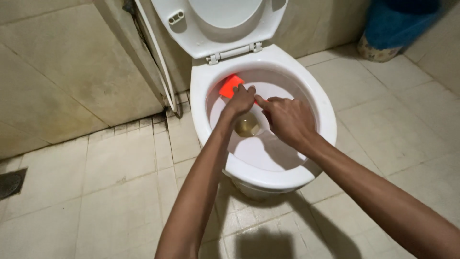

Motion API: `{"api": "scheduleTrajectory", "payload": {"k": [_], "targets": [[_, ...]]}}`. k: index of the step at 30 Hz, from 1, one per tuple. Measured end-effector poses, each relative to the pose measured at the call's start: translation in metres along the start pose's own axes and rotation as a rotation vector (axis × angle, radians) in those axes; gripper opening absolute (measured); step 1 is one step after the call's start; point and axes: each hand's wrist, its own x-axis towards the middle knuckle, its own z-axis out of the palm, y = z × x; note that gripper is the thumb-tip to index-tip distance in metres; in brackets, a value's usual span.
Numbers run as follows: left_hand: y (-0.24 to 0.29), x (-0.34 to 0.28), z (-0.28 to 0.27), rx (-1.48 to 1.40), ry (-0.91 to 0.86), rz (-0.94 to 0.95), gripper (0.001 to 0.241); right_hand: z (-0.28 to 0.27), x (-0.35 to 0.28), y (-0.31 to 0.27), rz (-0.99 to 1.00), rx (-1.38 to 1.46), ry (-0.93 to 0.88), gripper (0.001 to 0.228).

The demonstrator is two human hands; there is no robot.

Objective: The person places a bottle on a wall shelf, then picks up a red toilet brush and scrubs the inside of the toilet bowl. The scrubbing continues for the remainder of the video, focusing on the bowl's interior surfaces.

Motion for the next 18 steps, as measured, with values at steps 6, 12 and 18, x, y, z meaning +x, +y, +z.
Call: {"api": "scheduleTrajectory", "payload": {"k": [6, 12, 18], "targets": [[-0.013, 0.022, 0.041, -0.352, -0.098, -0.026, 0.089, 0.013, -0.011, 0.016, -0.048, -0.328, 0.118, 0.063], [0.04, -0.004, 0.076, -0.519, -0.352, 0.075, 0.069, -0.024, -0.026, 0.016, 0.147, -0.333, -0.087, 0.046], [0.091, -0.048, 0.078, -0.438, -0.493, 0.267, 0.048, -0.106, -0.054, 0.001, 0.288, -0.119, -0.275, 0.047]]}}
